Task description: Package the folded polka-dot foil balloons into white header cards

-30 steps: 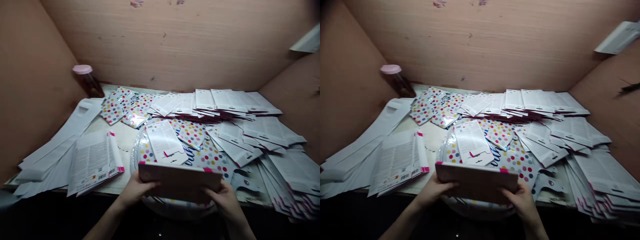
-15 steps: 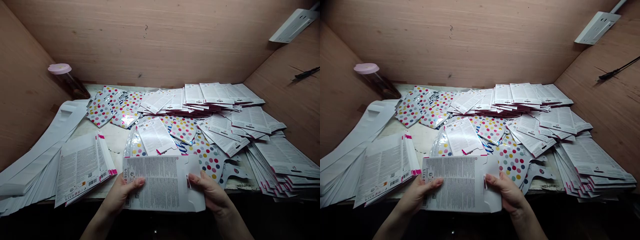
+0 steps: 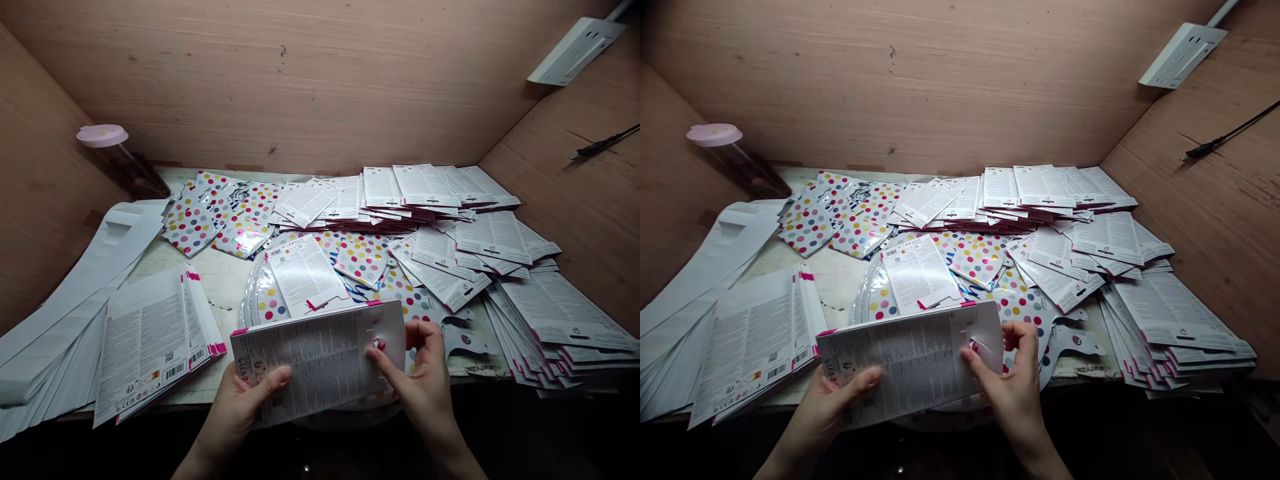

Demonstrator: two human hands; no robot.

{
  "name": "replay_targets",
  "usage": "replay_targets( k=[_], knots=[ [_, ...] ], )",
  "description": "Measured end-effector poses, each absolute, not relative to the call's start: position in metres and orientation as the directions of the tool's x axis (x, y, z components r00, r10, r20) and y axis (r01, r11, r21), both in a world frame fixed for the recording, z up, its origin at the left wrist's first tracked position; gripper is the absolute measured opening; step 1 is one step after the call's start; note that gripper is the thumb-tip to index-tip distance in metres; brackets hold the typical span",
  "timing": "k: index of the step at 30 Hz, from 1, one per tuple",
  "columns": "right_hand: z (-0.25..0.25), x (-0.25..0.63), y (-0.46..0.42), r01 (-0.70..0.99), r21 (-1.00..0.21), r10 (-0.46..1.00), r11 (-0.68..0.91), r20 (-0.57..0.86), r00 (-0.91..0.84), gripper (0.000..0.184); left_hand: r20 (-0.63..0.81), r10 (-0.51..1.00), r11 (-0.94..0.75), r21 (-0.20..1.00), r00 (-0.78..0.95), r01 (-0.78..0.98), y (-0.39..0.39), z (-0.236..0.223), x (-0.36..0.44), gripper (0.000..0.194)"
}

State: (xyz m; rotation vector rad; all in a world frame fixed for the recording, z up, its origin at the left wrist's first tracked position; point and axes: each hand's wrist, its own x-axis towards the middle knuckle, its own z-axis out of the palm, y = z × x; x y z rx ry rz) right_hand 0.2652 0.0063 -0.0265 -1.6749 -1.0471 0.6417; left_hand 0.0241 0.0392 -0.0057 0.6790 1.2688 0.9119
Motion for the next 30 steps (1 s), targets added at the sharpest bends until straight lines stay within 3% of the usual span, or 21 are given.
replay_targets(
  k=[4, 6, 9, 12, 14, 20, 23, 25, 28, 30],
  knots=[
    [-0.034, 0.271, 0.006, 0.635, -0.773, 0.763, 0.015, 0.420, 0.492, 0.054, -0.470, 0.882, 0.470, 0.869, 0.042, -0.155, 0.035, -0.011, 0.029, 0.044],
    [-0.032, 0.271, 0.007, 0.761, -0.646, 0.753, 0.057, 0.528, 0.391, 0.041, -0.456, 0.887, 0.461, 0.876, 0.070, -0.142, 0.034, -0.016, 0.031, 0.049],
    [-0.031, 0.271, 0.008, 0.890, -0.449, 0.827, 0.080, 0.528, 0.191, 0.009, -0.426, 0.899, 0.436, 0.892, 0.101, -0.119, 0.035, -0.019, 0.037, 0.051],
    [-0.034, 0.273, 0.009, 0.951, -0.308, 0.834, 0.020, 0.530, 0.154, 0.007, -0.432, 0.896, 0.442, 0.891, 0.107, -0.106, 0.035, -0.017, 0.049, 0.042],
    [-0.038, 0.278, 0.010, 0.948, -0.319, 0.818, 0.018, 0.549, 0.170, 0.008, -0.456, 0.881, 0.470, 0.873, 0.124, -0.129, 0.036, -0.015, 0.057, 0.041],
    [-0.045, 0.299, 0.001, 0.737, -0.628, 0.820, 0.250, 0.543, 0.185, 0.011, -0.520, 0.846, 0.533, 0.818, 0.120, -0.218, 0.045, -0.013, 0.075, 0.066],
    [-0.036, 0.324, -0.018, 0.691, -0.665, 0.845, 0.283, 0.514, 0.149, 0.011, -0.530, 0.840, 0.540, 0.801, 0.113, -0.259, 0.050, -0.015, 0.075, 0.070],
    [-0.028, 0.348, -0.032, 0.714, -0.659, 0.919, 0.235, 0.391, 0.058, 0.010, -0.532, 0.842, 0.534, 0.804, 0.087, -0.262, 0.053, -0.016, 0.071, 0.068],
    [-0.019, 0.380, -0.045, 0.777, -0.619, 0.993, 0.114, 0.065, -0.094, 0.013, -0.537, 0.841, 0.535, 0.810, 0.062, -0.242, 0.055, -0.014, 0.063, 0.065],
    [-0.016, 0.385, -0.043, 0.774, -0.633, 0.996, -0.008, -0.072, -0.048, 0.026, -0.540, 0.839, 0.540, 0.811, 0.069, -0.224, 0.056, -0.013, 0.058, 0.061]
  ],
)
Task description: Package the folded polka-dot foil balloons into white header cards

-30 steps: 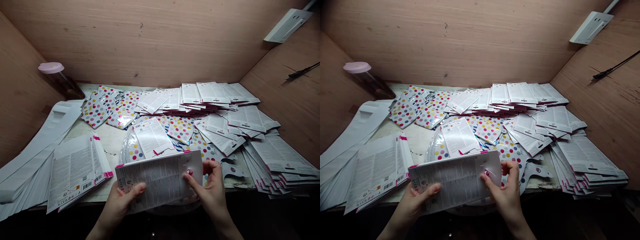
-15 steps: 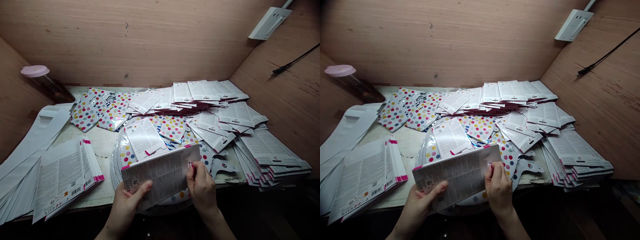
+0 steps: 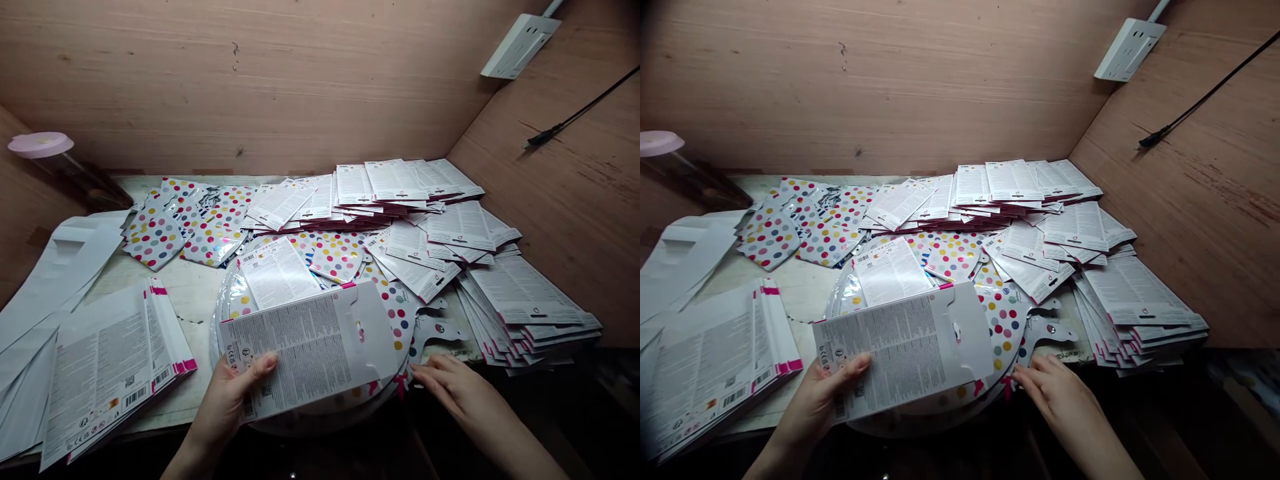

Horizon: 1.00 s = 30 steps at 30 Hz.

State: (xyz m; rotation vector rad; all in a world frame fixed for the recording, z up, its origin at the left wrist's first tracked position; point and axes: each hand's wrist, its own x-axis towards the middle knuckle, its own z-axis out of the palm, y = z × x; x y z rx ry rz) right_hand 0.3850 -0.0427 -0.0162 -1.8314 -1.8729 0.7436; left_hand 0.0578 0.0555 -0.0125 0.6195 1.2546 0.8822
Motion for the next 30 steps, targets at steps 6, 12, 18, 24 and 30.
replay_targets(
  k=[6, 12, 18, 24, 30],
  knots=[
    [-0.010, 0.339, -0.005, 0.074, -0.976, 0.979, -0.204, -0.203, 0.022, 0.030, -0.573, 0.817, 0.575, 0.801, 0.065, -0.170, 0.051, -0.012, 0.049, 0.043],
    [-0.008, 0.331, 0.008, -0.100, -0.940, 0.938, -0.327, -0.309, -0.158, 0.025, -0.568, 0.819, 0.572, 0.801, 0.074, -0.178, 0.050, -0.012, 0.040, 0.043],
    [-0.010, 0.326, 0.009, -0.032, -0.933, 0.929, -0.359, -0.353, -0.114, 0.025, -0.502, 0.861, 0.509, 0.853, 0.084, -0.115, 0.050, -0.006, 0.036, 0.044],
    [-0.014, 0.313, 0.010, -0.053, -0.928, 0.930, -0.369, -0.368, -0.027, 0.019, -0.503, 0.862, 0.508, 0.851, 0.070, -0.136, 0.040, -0.008, 0.035, 0.038],
    [-0.014, 0.310, 0.006, 0.064, -0.944, 0.945, -0.325, -0.320, 0.073, 0.017, -0.479, 0.875, 0.483, 0.871, 0.065, -0.089, 0.034, -0.005, 0.035, 0.040]
  ],
)
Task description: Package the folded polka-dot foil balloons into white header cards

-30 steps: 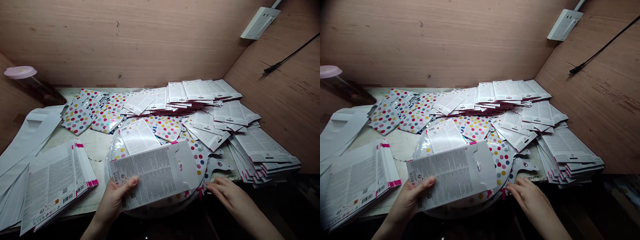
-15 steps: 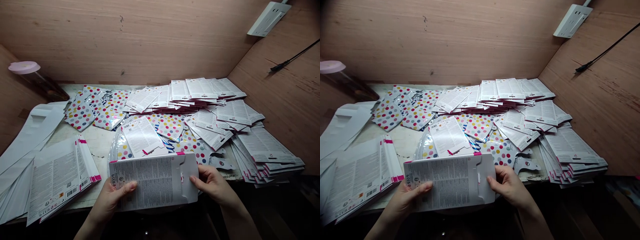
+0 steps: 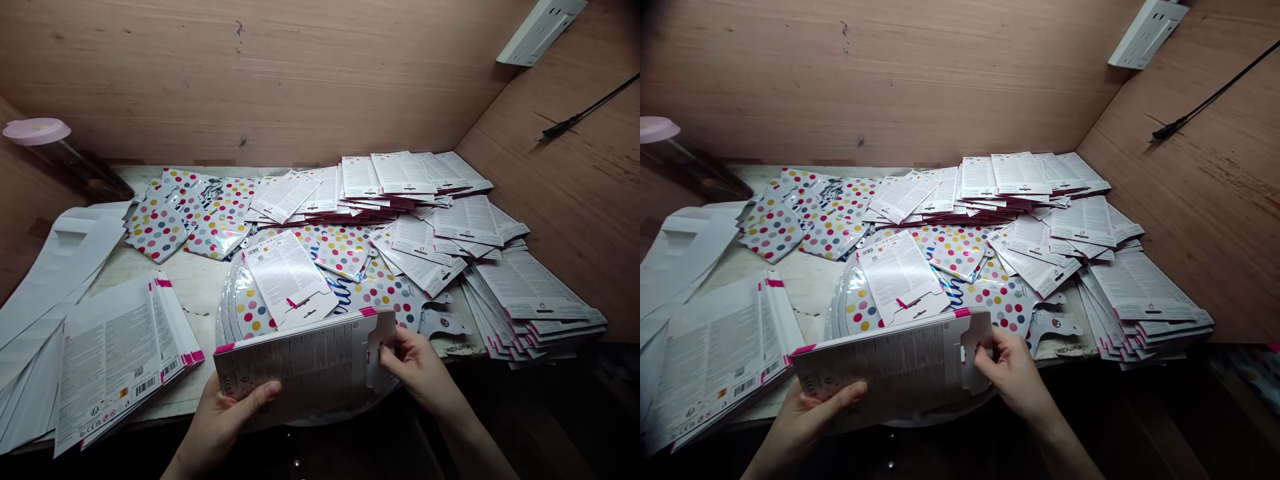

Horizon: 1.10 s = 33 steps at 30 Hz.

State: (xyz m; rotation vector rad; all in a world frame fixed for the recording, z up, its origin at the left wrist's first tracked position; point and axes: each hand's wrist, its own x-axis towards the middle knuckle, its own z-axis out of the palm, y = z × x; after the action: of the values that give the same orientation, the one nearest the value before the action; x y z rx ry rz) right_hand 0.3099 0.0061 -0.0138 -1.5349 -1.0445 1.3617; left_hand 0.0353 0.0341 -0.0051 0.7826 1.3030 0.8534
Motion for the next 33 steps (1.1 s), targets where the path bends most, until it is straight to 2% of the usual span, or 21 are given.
replay_targets(
  k=[5, 9, 14, 18, 21, 25, 28, 33],
  knots=[
    [-0.022, 0.308, 0.012, 0.028, -0.918, 0.915, -0.396, -0.392, 0.102, 0.008, -0.485, 0.872, 0.488, 0.870, 0.057, -0.065, 0.030, -0.006, 0.037, 0.038],
    [-0.030, 0.315, 0.010, -0.046, -0.909, 0.908, -0.415, -0.416, 0.038, 0.018, -0.513, 0.856, 0.517, 0.852, 0.065, -0.082, 0.033, -0.006, 0.039, 0.033],
    [-0.029, 0.325, -0.001, -0.269, -0.878, 0.918, -0.397, -0.386, -0.097, 0.045, -0.600, 0.788, 0.615, 0.776, 0.136, -0.142, 0.048, -0.010, 0.039, 0.040],
    [-0.021, 0.316, -0.007, -0.469, -0.812, 0.930, -0.346, -0.362, -0.061, 0.041, -0.637, 0.734, 0.679, 0.700, 0.235, -0.220, 0.053, -0.016, 0.039, 0.051],
    [-0.016, 0.305, -0.007, -0.440, -0.836, 0.920, -0.329, -0.389, 0.051, 0.039, -0.662, 0.708, 0.706, 0.653, 0.247, -0.274, 0.053, -0.020, 0.039, 0.063],
    [-0.019, 0.292, -0.004, -0.446, -0.833, 0.897, -0.327, -0.422, 0.131, 0.047, -0.689, 0.683, 0.729, 0.620, 0.244, -0.289, 0.053, -0.024, 0.038, 0.072],
    [-0.020, 0.285, -0.003, -0.509, -0.789, 0.881, -0.344, -0.459, 0.116, 0.050, -0.687, 0.682, 0.729, 0.613, 0.249, -0.304, 0.052, -0.027, 0.036, 0.072],
    [-0.006, 0.287, -0.001, -0.565, -0.739, 0.898, -0.368, -0.440, -0.009, 0.051, -0.706, 0.670, 0.739, 0.606, 0.228, -0.294, 0.050, -0.028, 0.031, 0.074]
  ],
)
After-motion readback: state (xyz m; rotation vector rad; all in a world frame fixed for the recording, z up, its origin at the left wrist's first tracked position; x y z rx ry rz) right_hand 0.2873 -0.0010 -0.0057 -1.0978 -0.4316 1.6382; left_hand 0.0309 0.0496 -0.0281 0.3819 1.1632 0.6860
